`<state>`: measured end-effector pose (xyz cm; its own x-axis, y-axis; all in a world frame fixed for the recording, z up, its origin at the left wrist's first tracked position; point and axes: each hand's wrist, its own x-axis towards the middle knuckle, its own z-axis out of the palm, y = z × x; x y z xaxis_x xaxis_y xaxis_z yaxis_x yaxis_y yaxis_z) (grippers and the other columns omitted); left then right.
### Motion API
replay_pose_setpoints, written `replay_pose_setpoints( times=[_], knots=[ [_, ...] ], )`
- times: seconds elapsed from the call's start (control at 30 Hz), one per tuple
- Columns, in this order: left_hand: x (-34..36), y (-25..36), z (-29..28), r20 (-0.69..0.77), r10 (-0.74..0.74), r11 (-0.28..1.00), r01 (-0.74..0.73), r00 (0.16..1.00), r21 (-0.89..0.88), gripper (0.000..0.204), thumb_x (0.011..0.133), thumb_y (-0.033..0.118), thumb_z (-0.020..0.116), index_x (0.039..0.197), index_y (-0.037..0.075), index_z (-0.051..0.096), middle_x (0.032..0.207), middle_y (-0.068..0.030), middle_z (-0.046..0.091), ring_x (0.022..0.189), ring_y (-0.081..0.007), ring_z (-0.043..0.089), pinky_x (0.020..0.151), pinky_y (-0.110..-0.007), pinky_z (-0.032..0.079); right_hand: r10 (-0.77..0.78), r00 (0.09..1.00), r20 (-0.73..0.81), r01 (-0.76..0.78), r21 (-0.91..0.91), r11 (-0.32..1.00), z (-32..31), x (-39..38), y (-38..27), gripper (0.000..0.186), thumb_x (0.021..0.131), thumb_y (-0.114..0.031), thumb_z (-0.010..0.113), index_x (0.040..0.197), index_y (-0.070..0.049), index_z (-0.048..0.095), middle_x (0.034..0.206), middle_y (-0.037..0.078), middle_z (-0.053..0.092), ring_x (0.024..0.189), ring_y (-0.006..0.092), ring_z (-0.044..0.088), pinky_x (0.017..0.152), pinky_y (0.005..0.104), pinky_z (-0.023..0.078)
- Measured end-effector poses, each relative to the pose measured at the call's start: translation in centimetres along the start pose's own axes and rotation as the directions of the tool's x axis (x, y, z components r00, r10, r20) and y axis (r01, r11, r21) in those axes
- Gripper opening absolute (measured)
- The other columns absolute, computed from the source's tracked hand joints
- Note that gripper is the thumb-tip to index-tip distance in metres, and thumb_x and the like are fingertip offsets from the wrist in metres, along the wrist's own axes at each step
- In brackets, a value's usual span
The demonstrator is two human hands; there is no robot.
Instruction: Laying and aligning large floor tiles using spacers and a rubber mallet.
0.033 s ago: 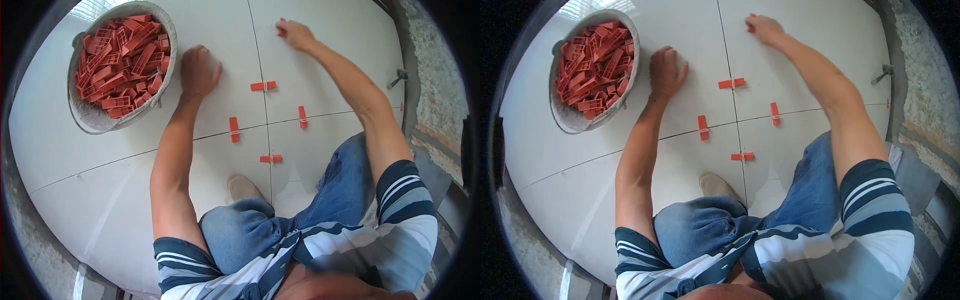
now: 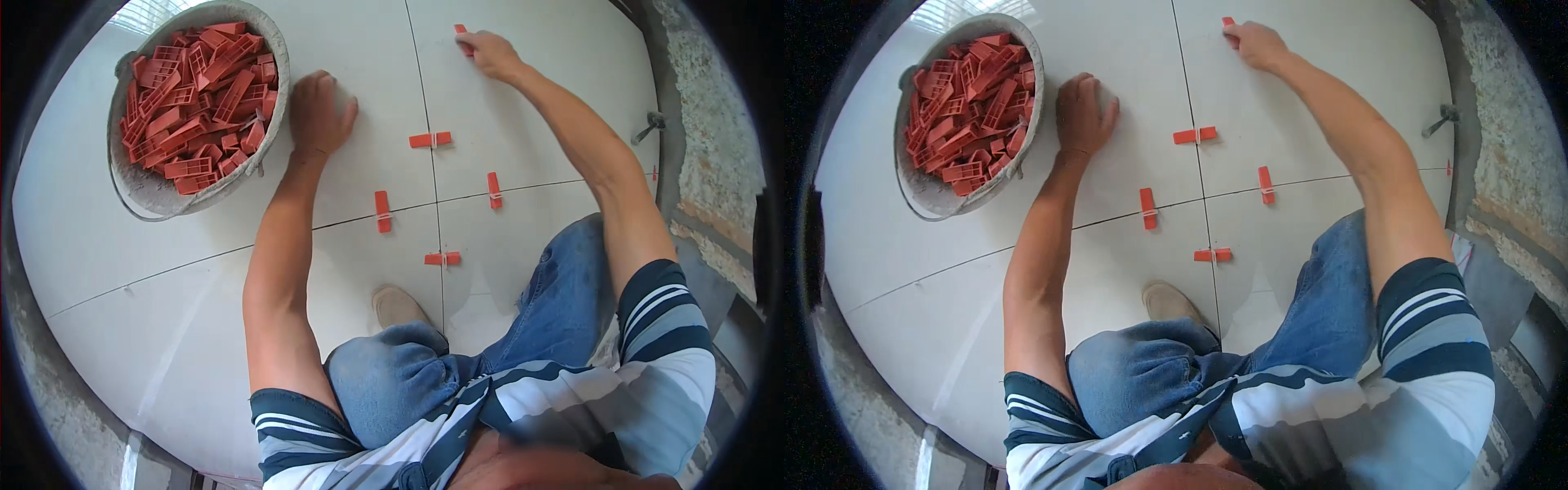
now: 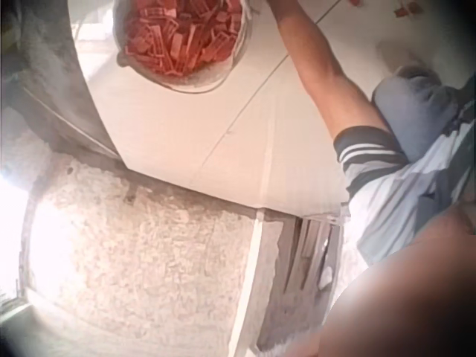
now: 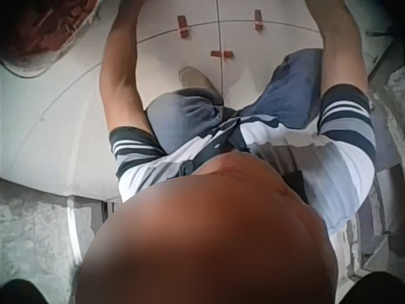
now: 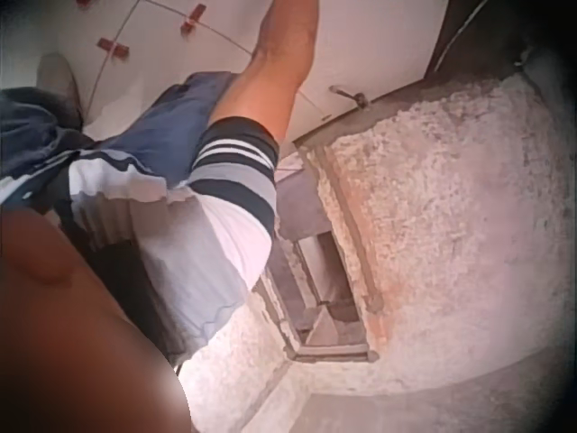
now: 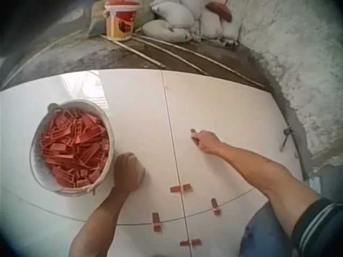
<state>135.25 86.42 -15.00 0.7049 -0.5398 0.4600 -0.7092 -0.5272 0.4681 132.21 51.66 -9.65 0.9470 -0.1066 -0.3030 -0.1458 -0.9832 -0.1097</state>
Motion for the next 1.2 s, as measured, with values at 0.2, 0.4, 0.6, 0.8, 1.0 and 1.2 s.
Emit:
replay_pose_setpoints(
  times=[0.2, 0.4, 0.6, 0.8, 1.0, 1.2],
  knots=[
    [0.4, -0.2, 0.2, 0.019, -0.013, 0.997, 0.014, 1.0, -0.069, 0.039, 0.073, 0.017, 0.07, 0.101, 0.002, 0.047, 0.108, -0.0144, 0.05, 0.102, -0.0339, 0.048, 0.089, -0.045, 0.04, -0.06, 0.967, -0.248, 0.049, -0.047, 0.998, 2.0, 1.5, -0.6, 0.021, 0.089, -0.017, 0.049, 0.108, -0.015, 0.057, 0.101, 0.013, 0.062, 0.099, 0.0323, 0.059, 0.084, 0.0423, 0.049],
    [0.6, -0.3, -0.2, 0.066, -0.041, 0.988, 0.05, 0.997, -0.145, 0.039, 0.073, 0.02, 0.07, 0.103, 0.004, 0.051, 0.111, -0.0136, 0.053, 0.106, -0.0336, 0.049, 0.094, -0.045, 0.038, -0.254, 0.949, -0.185, 0.199, -0.27, 0.942, 1.2, 3.9, -3.1, 0.04, 0.087, -0.002, 0.049, 0.122, -0.021, 0.055, 0.11, 0.008, 0.062, 0.101, 0.0298, 0.058, 0.088, 0.0379, 0.05],
    [0.7, -0.4, -0.2, 0.059, -0.034, 0.971, 0.047, 0.998, -0.235, 0.041, 0.071, 0.017, 0.071, 0.103, 0.002, 0.05, 0.112, -0.0146, 0.052, 0.107, -0.0343, 0.047, 0.094, -0.045, 0.038, -0.402, 0.902, -0.154, 0.341, -0.316, 0.885, -0.1, 5.0, -6.9, 0.035, 0.087, -0.003, 0.047, 0.117, -0.021, 0.054, 0.107, 0.01, 0.059, 0.102, 0.0304, 0.056, 0.086, 0.0393, 0.05],
    [0.1, -0.6, -0.5, 0.097, -0.038, 0.978, 0.057, 0.995, -0.202, 0.045, 0.067, 0.017, 0.073, 0.103, 0.002, 0.05, 0.114, -0.014, 0.051, 0.11, -0.0342, 0.045, 0.094, -0.047, 0.038, -0.206, 0.968, 0.143, 0.247, -0.404, 0.881, -7.5, 0.9, -4.3, 0.023, 0.086, -0.004, 0.049, 0.107, -0.012, 0.054, 0.1, 0.012, 0.059, 0.101, 0.0323, 0.056, 0.083, 0.0429, 0.05],
    [1.2, 0.0, -1.6, 0.172, 0.034, 0.994, -0.015, 0.984, -0.107, 0.052, 0.067, 0.022, 0.074, 0.109, 0.003, 0.05, 0.119, -0.0121, 0.049, 0.113, -0.0332, 0.044, 0.099, -0.048, 0.033, -0.069, 0.966, 0.249, 0.189, -0.499, 0.846, -15.2, -3.7, 0.7, 0.018, 0.084, -0.002, 0.051, 0.1, -0.006, 0.056, 0.099, 0.014, 0.058, 0.098, 0.0329, 0.057, 0.081, 0.0439, 0.049],
    [1.4, 0.7, -1.8, 0.301, 0.137, 0.99, -0.139, 0.944, -0.016, 0.063, 0.069, 0.03, 0.071, 0.122, 0.005, 0.048, 0.131, -0.0115, 0.044, 0.125, -0.0314, 0.037, 0.106, -0.051, 0.026, 0.008, 0.978, 0.208, 0.086, -0.438, 0.895, -13.0, -5.1, 4.8, 0.02, 0.083, -0.007, 0.054, 0.103, -0.008, 0.055, 0.1, 0.015, 0.058, 0.098, 0.0334, 0.058, 0.079, 0.0446, 0.05]
  ],
)
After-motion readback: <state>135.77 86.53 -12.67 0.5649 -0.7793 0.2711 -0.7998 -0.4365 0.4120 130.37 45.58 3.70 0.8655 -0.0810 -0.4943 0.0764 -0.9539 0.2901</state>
